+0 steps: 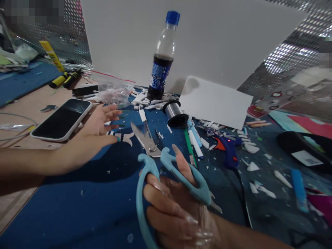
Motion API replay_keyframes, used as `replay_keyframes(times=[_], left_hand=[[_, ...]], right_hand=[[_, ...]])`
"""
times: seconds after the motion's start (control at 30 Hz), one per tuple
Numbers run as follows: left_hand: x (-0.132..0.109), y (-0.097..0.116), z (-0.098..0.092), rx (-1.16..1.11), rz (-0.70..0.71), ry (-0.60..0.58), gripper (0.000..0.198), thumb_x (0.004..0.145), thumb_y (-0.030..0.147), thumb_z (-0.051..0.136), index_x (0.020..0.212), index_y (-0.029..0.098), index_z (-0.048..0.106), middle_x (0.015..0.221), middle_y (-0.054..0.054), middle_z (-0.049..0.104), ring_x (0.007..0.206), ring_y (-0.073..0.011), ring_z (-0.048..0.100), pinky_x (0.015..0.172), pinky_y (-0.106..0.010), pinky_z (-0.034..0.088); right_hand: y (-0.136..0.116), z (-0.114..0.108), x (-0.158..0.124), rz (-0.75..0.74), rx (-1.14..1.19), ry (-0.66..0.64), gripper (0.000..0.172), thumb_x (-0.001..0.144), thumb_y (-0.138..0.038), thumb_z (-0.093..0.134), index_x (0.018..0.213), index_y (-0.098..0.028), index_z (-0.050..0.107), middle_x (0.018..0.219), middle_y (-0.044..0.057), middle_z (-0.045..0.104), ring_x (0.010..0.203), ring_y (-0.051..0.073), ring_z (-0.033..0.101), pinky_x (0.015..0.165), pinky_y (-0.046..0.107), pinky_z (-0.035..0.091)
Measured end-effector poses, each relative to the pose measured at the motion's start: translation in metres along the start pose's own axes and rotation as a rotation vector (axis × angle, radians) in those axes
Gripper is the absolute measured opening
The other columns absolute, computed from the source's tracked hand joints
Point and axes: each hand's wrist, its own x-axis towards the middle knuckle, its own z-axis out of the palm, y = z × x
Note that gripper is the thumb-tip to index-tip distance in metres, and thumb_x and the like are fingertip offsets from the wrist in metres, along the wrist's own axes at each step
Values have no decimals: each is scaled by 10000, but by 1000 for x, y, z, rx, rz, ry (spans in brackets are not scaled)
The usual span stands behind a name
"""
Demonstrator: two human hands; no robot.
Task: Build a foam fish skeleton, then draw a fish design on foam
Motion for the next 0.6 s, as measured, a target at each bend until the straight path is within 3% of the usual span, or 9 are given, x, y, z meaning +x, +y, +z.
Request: replay_keyframes(times=[0.13,0.23,0.33,0.43,0.53,0.6], left_hand=[[-11,-1,7,-119,-119,-86,679,702,132,592,1285,222,256,1418,-132,345,1348,-255,355,1088,-442,372],[-9,-3,8,-156,-111,-192,669,744,221,649,1284,224,254,1399,-132,393,1324,-228,404,1108,-417,356],[-4,-4,10,-230,-111,-296,679,728,240,702,1266,207,290,1297,-117,517,1234,-202,509,1086,-384,391],[-2,-3,12,-263,-117,-315,579,723,215,717,1193,207,379,1106,-64,647,1068,-186,619,932,-344,505],[-2,-2,13,-296,-111,-286,455,755,187,685,1134,189,432,924,-26,707,875,-156,677,762,-278,543],[-2,-3,12,-288,-123,-253,424,769,203,680,1123,177,446,820,-8,713,766,-141,679,659,-239,532]], right_hand=[[-8,-29,-9,234,214,-265,800,683,-684,-123,589,-119,435,568,-25,600,271,-7,510,330,93,310],[-11,-29,-9,276,273,-287,807,669,-695,-85,568,-101,453,557,-5,614,294,23,545,340,131,335],[-10,-19,-8,213,284,-118,782,692,-625,-152,462,-104,384,466,-28,547,245,-18,471,329,91,275],[-8,-17,-13,182,196,-15,717,748,-592,-125,458,-122,331,385,-73,488,214,-30,428,334,75,251],[-9,-24,-27,117,-152,52,637,816,-567,-44,440,-142,245,251,-128,315,135,-33,299,346,86,253],[-11,-25,-37,71,-521,301,578,865,-514,-6,441,-157,161,201,-148,144,88,-42,144,342,79,218]])
